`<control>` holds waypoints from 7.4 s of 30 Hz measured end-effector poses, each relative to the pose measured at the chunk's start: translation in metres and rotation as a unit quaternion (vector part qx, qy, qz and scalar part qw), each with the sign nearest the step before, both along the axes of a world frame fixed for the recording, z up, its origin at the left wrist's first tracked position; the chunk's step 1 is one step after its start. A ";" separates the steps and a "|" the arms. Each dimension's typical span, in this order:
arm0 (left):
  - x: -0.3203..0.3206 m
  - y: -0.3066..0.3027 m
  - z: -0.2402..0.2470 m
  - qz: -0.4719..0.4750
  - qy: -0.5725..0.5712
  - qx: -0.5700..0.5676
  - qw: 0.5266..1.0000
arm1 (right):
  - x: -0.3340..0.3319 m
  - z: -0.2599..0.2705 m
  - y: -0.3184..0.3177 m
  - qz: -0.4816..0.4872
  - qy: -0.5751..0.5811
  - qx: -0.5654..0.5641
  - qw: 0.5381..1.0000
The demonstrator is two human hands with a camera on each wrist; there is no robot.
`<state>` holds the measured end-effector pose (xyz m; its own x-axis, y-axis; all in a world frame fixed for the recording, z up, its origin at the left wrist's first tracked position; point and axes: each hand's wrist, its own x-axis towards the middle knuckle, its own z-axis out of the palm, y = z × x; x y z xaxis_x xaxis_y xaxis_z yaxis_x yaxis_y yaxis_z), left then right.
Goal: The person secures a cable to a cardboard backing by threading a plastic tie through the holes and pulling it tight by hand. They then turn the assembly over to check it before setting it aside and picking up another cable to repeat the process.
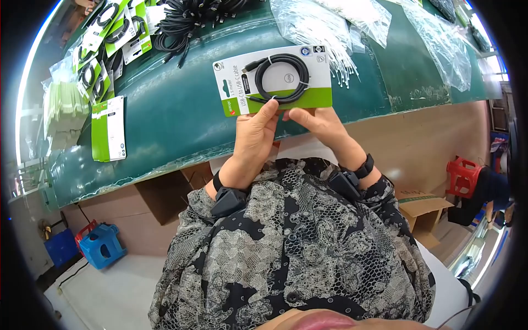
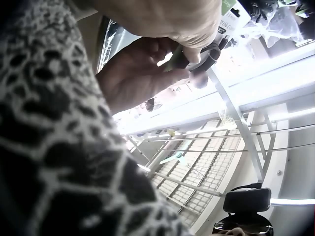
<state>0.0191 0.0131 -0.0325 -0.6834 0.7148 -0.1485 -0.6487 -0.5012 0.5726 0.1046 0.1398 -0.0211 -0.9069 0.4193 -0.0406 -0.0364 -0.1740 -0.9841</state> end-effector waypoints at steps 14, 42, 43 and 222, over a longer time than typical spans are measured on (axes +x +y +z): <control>0.009 -0.010 -0.003 -0.087 -0.033 0.030 0.995 | -0.001 -0.024 0.012 -0.083 0.111 0.291 0.947; -0.053 0.012 0.004 -0.010 0.163 -0.135 0.977 | -0.021 -0.002 0.017 -0.135 -0.057 0.378 0.914; -0.054 0.012 0.004 -0.006 0.175 -0.129 0.976 | -0.021 -0.002 0.016 -0.144 -0.051 0.385 0.910; -0.023 0.000 0.009 -0.106 0.072 -0.052 0.990 | -0.008 -0.006 0.030 0.007 0.160 0.656 0.737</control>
